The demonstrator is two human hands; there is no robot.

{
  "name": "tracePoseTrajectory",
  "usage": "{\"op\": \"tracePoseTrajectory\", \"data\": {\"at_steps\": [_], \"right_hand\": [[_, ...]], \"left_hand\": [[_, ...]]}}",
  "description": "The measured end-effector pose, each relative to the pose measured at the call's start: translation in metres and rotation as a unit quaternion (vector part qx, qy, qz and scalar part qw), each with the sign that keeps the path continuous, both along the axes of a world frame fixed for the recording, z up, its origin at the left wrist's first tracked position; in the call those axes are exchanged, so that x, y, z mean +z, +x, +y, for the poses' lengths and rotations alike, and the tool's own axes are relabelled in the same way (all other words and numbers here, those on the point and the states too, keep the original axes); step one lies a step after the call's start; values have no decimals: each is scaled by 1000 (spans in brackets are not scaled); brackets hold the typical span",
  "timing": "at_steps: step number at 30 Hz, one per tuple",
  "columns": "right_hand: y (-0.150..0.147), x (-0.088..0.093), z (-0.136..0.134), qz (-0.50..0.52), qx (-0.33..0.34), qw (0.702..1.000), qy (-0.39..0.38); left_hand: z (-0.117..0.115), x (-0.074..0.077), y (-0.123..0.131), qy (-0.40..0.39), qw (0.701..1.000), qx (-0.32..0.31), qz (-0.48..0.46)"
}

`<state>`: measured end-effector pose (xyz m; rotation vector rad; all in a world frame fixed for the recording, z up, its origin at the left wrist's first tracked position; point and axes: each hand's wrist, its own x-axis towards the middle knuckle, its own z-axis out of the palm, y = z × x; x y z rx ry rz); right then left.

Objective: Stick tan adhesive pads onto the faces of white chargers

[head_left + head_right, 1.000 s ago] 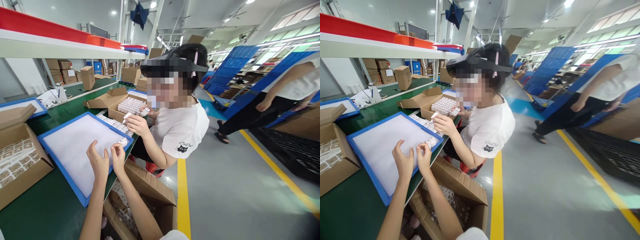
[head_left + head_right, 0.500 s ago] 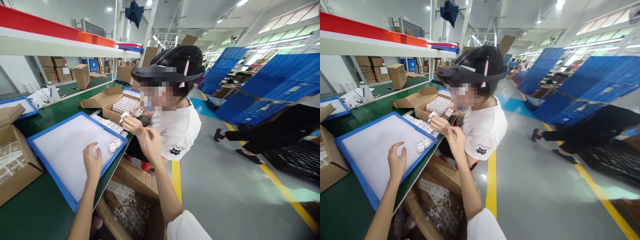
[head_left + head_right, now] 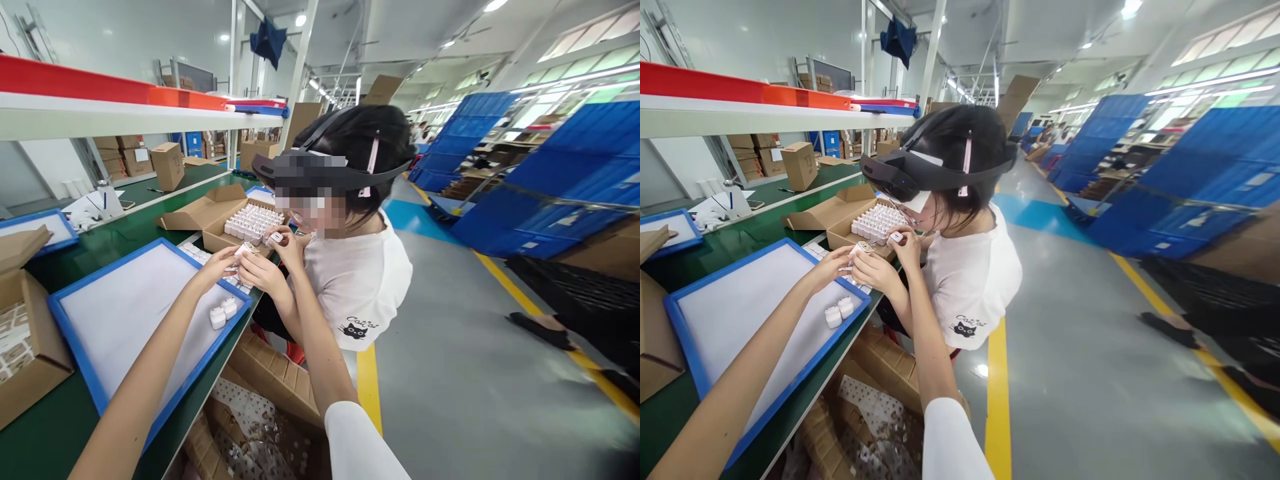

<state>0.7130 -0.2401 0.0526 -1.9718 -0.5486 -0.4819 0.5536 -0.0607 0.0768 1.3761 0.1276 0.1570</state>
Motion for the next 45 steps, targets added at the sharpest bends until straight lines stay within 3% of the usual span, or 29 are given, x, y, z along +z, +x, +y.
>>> {"op": "tracePoseTrajectory", "data": {"at_steps": [4, 9, 20, 27, 30, 35, 37, 41, 45], "right_hand": [[-2, -13, 6, 25, 3, 999, 36], [-28, -20, 15, 50, 76, 991, 94], [-71, -12, 16, 87, 250, 953, 147], [-101, -45, 29, 112, 332, 934, 67], [-96, -54, 34, 110, 324, 939, 19], [-44, -49, 63, 84, 252, 962, -63], [-29, -55, 73, 77, 224, 967, -93], [-28, -80, 78, 61, 173, 975, -125], [-36, -96, 74, 23, 167, 975, -142]], "left_hand": [[0, 0, 2, -38, 998, -50, -13], [-3, 0, -2, -69, 996, -56, -29], [-9, -5, -23, -77, 995, 15, -56], [17, -3, -47, -107, 985, 112, -80], [22, -1, -60, -113, 984, 118, -75], [18, 4, -70, -102, 986, 103, -79], [16, 7, -71, -98, 987, 97, -84], [13, 12, -74, -91, 987, 90, -94], [13, 15, -79, -85, 987, 98, -99]]}}
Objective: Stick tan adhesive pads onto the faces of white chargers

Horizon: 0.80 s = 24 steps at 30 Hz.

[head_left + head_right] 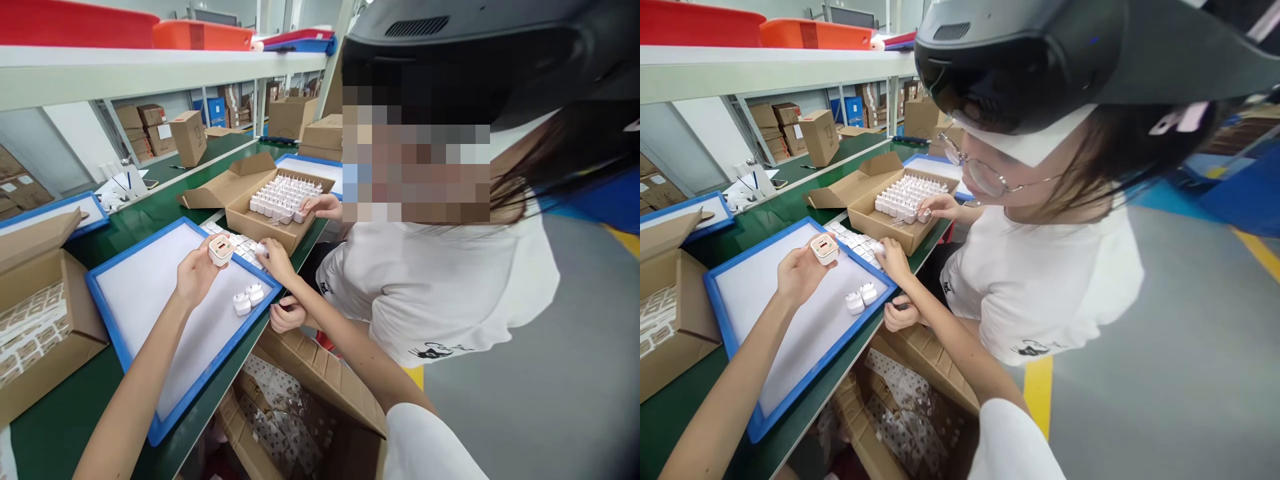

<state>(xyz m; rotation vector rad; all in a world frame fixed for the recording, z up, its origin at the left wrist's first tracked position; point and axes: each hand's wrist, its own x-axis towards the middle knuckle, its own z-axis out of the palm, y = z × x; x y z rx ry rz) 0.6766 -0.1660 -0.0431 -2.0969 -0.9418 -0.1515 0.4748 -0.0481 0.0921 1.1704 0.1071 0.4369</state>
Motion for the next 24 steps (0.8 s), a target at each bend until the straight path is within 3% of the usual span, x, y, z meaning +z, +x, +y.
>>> {"op": "tracePoseTrajectory", "data": {"at_steps": [7, 12, 17, 24], "right_hand": [[-8, 2, -7, -48, 2, 998, 27], [-4, 25, -15, -83, -34, 991, 101], [27, 46, -19, -76, -106, 980, 148], [52, 37, -17, -23, -180, 970, 161]], "left_hand": [[-1, 3, -5, 27, 1000, -3, -2], [-4, 6, -8, 57, 998, -25, 2], [-5, 6, -8, 66, 997, -29, 4], [-5, 2, -7, 58, 998, -17, 5]]}}
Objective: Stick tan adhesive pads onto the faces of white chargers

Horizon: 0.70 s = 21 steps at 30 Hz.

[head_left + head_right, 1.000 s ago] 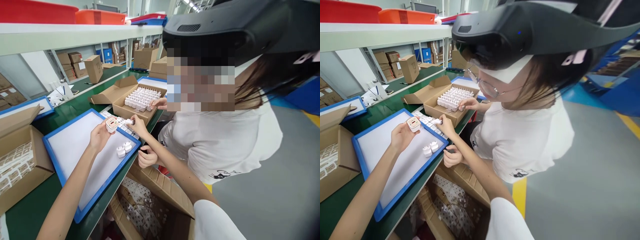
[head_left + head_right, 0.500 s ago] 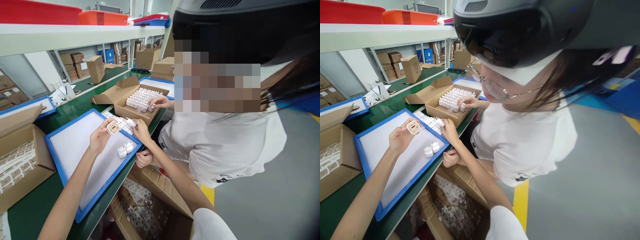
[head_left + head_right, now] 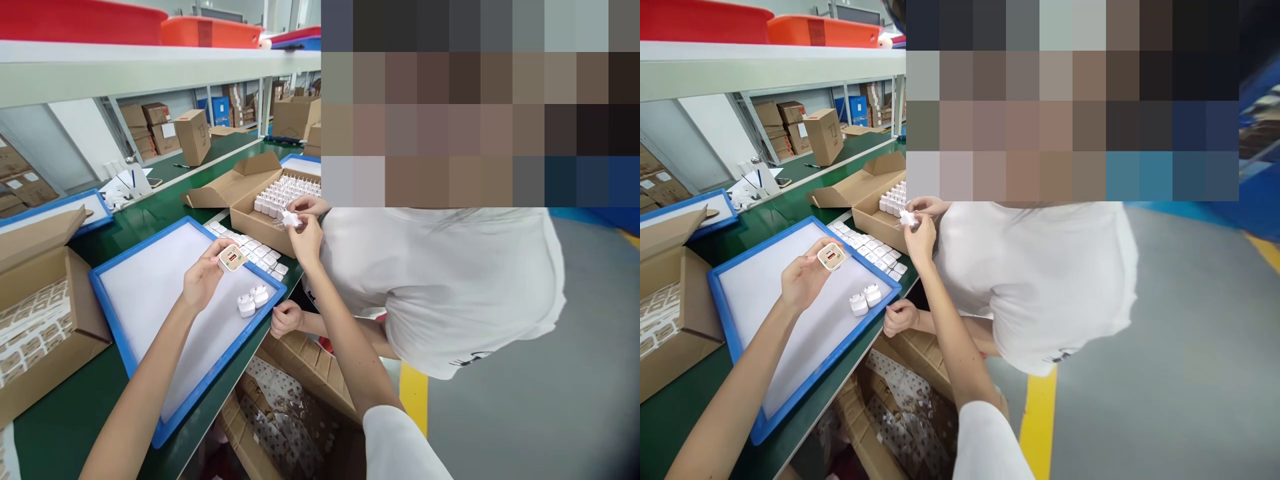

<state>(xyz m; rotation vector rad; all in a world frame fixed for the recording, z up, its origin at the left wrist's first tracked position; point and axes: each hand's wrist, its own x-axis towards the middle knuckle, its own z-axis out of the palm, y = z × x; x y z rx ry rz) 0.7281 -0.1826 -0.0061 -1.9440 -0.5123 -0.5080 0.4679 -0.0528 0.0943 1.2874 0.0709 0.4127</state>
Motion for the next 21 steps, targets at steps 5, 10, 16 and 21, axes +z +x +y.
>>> {"op": "tracePoseTrajectory", "data": {"at_steps": [5, 10, 16, 21], "right_hand": [[6, -4, 3, 19, -26, 999, -1], [4, -8, 5, 27, -50, 998, -6], [-5, 1, 1, 23, -44, 999, -21], [-70, 29, -15, -52, 33, 997, -47]], "left_hand": [[0, -2, -1, -1, 1000, 5, 4], [3, -7, -3, -8, 1000, 16, 7], [7, -17, -3, -20, 999, 40, 10], [16, -38, -2, -45, 996, 78, 25]]}}
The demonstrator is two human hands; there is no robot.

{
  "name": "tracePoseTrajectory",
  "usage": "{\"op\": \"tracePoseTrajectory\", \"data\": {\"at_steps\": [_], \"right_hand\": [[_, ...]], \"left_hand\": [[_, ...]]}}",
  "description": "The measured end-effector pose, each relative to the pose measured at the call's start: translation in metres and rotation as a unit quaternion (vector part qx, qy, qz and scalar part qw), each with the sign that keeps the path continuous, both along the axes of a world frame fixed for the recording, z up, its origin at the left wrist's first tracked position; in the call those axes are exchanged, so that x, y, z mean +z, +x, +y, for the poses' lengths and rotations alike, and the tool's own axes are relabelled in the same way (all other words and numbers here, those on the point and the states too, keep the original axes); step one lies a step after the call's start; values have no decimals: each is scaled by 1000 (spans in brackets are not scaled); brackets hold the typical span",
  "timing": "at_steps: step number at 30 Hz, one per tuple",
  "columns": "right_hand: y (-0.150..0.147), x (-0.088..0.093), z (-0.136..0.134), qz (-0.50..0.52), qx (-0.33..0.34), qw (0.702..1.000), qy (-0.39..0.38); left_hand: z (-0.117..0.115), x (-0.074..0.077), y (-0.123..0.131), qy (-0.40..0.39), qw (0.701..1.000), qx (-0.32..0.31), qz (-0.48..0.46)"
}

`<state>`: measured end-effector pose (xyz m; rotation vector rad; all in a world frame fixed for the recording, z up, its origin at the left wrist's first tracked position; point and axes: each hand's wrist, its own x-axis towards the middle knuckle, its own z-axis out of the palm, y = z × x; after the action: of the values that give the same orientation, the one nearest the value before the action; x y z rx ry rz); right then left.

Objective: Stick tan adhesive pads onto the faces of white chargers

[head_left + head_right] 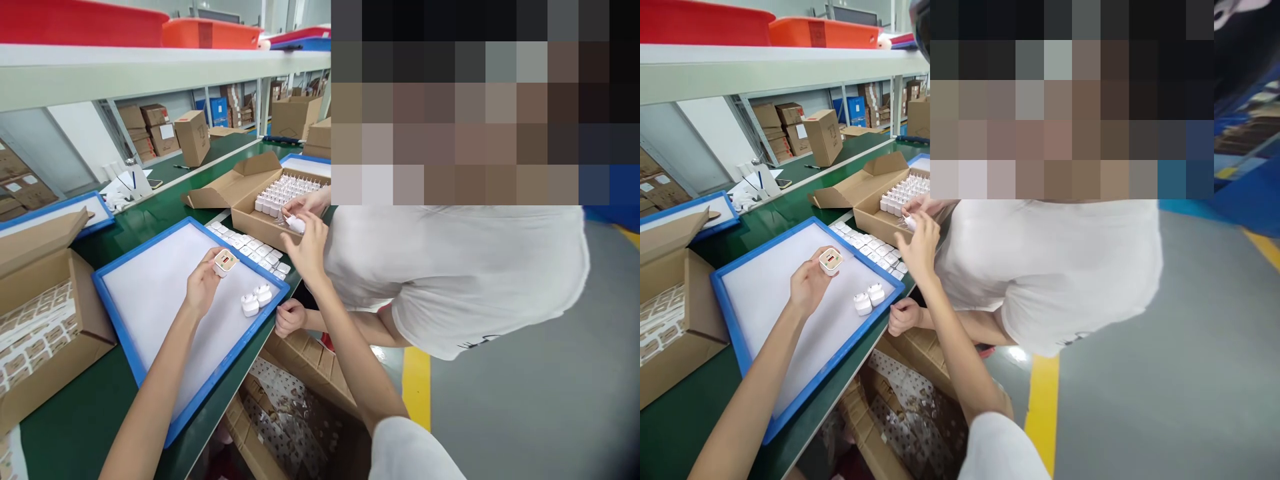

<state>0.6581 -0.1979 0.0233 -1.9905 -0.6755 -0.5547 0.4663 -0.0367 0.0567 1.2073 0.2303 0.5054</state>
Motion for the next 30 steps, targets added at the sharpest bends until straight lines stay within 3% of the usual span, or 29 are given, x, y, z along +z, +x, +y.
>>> {"op": "tracePoseTrajectory", "data": {"at_steps": [1, 2, 4, 6, 8, 12, 16, 19, 22, 30], "right_hand": [[-22, 3, -2, -24, 57, 998, -30], [-44, 5, -3, -56, 163, 980, -103], [-85, 3, 1, -69, 316, 919, -225], [-114, 0, 10, -57, 366, 891, -263], [-125, 1, 18, -39, 376, 891, -250], [-106, 27, 15, 8, 428, 889, -165], [-71, 48, 7, 92, 440, 893, 1], [-51, 41, 23, 164, 473, 860, 100], [-36, 26, 47, 226, 517, 812, 151], [-17, 6, 68, 334, 612, 700, 156]], "left_hand": [[3, -4, 1, -4, 1000, 8, 4], [5, -9, 1, -7, 1000, 15, 7], [11, -15, 2, -14, 999, 31, 8], [15, -19, 2, -22, 999, 45, 5], [19, -19, 0, -30, 998, 53, 1], [25, -16, -4, -34, 998, 61, -7], [25, -12, -7, -29, 998, 61, -12], [20, -10, -8, -20, 999, 51, -7], [14, -11, -6, -5, 999, 37, -2], [10, -23, -1, 55, 998, 42, 3]]}}
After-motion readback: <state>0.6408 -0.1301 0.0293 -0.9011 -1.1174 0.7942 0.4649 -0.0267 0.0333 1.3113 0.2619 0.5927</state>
